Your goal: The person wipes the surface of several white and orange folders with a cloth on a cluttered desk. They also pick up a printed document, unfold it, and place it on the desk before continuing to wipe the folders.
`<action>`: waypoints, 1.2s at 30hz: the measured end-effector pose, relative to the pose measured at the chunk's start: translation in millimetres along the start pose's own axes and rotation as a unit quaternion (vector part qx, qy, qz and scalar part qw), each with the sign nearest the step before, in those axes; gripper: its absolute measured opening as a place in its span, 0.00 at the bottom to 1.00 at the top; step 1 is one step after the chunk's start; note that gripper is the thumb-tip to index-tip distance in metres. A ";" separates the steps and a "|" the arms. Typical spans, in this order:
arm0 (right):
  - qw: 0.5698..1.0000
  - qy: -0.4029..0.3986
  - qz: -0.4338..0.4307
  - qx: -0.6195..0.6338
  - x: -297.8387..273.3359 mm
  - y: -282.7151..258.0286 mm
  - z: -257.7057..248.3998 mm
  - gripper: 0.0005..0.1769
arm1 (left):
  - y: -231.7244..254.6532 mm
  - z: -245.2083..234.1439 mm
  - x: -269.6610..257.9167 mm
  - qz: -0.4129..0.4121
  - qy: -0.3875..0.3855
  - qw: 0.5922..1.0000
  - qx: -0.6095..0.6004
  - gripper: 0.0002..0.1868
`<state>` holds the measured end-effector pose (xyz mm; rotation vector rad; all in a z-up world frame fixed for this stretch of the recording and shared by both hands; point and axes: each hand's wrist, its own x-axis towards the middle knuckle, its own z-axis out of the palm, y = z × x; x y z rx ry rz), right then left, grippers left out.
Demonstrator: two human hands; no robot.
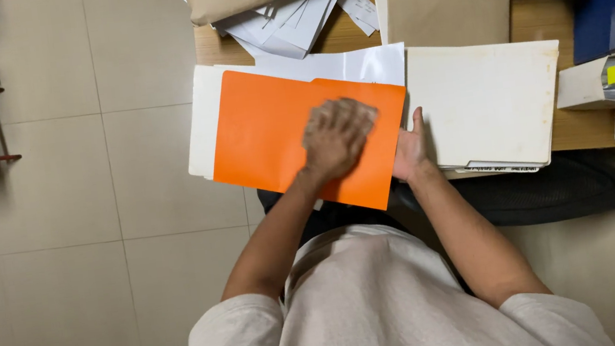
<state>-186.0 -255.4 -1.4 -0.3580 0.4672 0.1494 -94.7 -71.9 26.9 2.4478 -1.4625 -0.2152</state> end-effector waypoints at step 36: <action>0.968 0.158 -0.091 -0.175 4.0 -0.2 20.1 0.27 | -57.6 12.9 -51.0 -0.112 -0.004 0.991 0.075 0.33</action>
